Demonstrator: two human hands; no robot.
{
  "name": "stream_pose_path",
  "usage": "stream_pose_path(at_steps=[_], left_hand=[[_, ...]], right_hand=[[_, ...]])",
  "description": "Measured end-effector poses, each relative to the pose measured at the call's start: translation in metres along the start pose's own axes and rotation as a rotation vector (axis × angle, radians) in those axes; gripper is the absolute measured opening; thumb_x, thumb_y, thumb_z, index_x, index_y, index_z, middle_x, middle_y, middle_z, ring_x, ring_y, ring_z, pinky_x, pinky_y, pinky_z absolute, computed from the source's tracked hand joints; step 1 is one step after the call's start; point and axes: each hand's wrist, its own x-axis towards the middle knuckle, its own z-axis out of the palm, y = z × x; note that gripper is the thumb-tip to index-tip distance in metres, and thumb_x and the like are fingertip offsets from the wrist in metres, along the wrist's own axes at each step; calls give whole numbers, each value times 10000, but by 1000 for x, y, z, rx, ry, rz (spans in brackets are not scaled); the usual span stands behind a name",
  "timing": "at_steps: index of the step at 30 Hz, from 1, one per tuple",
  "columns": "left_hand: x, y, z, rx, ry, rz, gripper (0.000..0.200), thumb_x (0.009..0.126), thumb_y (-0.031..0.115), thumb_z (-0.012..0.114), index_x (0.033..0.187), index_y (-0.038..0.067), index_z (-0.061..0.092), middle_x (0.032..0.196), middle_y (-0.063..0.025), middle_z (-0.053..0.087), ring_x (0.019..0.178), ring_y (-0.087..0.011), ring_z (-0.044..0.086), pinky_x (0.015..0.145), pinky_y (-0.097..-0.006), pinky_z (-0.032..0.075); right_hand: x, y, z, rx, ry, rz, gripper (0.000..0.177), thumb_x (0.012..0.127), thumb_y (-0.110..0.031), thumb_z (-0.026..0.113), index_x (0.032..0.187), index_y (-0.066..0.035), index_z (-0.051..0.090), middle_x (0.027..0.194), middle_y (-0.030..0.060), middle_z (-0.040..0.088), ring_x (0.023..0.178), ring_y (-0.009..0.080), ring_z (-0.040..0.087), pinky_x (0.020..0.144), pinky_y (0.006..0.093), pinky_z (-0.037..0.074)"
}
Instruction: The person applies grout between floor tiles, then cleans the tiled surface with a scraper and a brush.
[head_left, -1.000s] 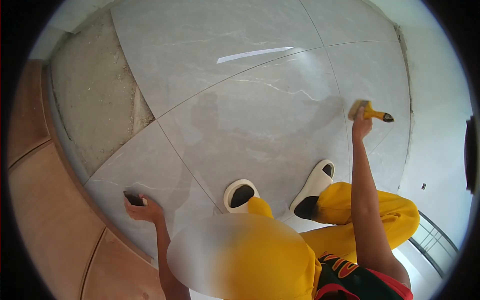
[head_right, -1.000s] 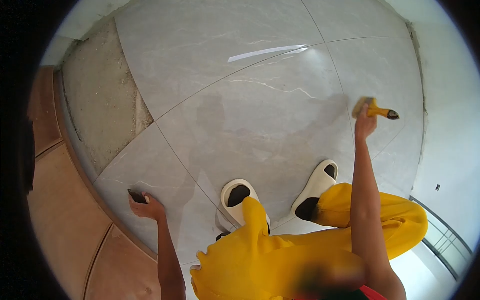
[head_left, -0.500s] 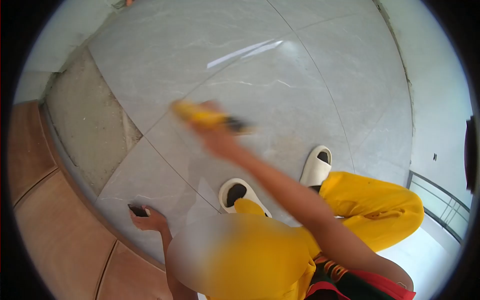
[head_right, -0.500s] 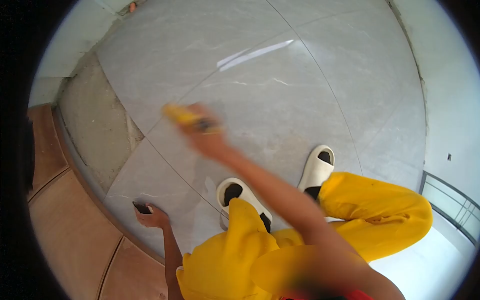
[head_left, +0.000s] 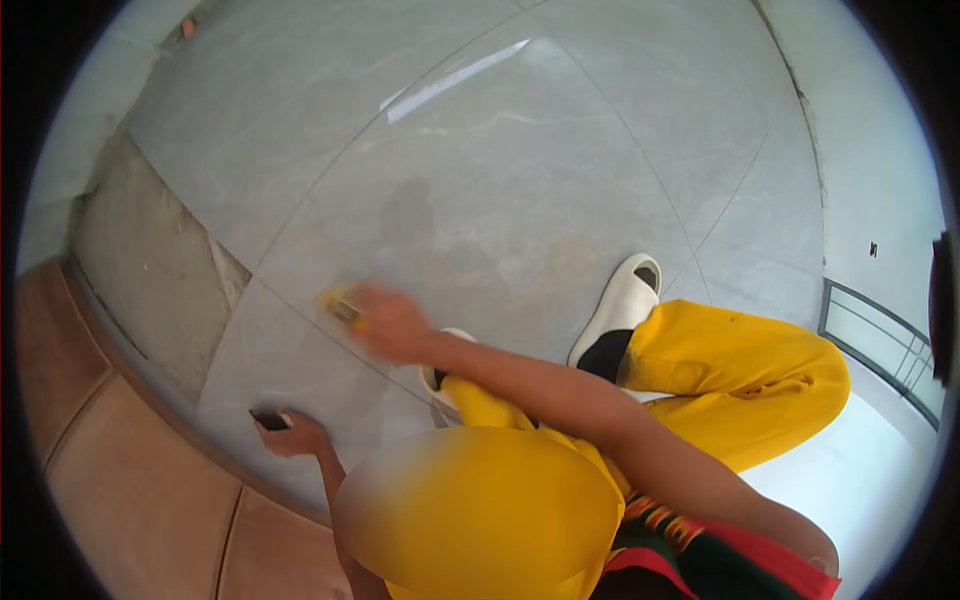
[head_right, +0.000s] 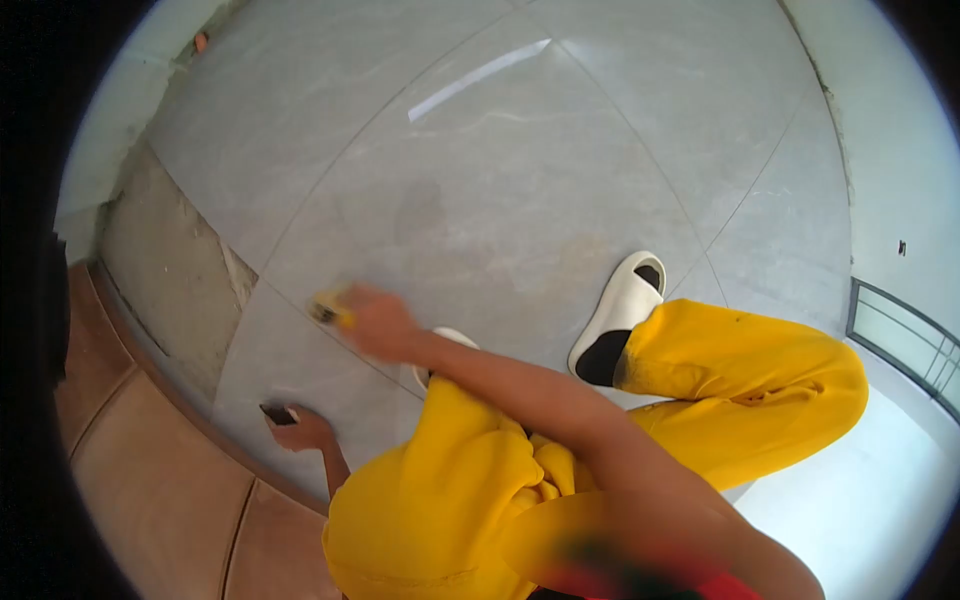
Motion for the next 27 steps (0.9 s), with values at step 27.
stream_pose_path(at_steps=[27], left_hand=[[-81,278,-131,-381,-704,1419,475,757,157,611,1214,44,550,1178,-135,544,1099,-317,505,959,-463,373]], right_hand=[[4,111,-198,223,685,244,307,820,-285,722,851,7,630,756,28,602,669,113,524,612,288,440]])
